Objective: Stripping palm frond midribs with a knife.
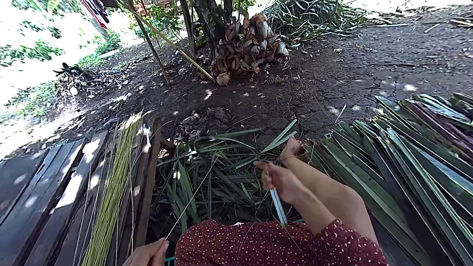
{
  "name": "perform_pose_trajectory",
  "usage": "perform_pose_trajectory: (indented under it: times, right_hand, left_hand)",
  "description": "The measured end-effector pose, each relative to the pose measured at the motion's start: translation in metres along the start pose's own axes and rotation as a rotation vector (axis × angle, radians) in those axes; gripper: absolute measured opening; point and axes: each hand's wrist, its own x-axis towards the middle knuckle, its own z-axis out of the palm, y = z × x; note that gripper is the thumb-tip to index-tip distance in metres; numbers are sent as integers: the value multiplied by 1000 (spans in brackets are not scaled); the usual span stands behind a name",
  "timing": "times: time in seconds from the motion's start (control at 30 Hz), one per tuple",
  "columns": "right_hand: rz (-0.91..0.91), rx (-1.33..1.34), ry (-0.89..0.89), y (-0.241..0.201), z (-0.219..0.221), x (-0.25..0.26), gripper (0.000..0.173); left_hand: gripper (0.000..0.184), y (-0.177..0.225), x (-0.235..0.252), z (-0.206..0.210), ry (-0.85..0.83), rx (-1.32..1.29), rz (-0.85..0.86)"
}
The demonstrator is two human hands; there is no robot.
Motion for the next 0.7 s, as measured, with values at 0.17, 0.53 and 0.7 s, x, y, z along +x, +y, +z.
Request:
perform_pose_trajectory:
  times: [0.17, 0.53, 0.7]
  right_hand:
    - [-65, -100, -554, 23, 67, -38, 47]
    - [-377, 166, 217, -26, 29, -23, 42]
    - [-245, -55, -345, 12, 50, -62, 50]
  left_hand:
    - [23, 28, 11, 22, 0, -73, 87]
    - [25, 26, 10, 18, 1, -43, 109]
    - [23, 50, 20, 36, -94, -80, 151]
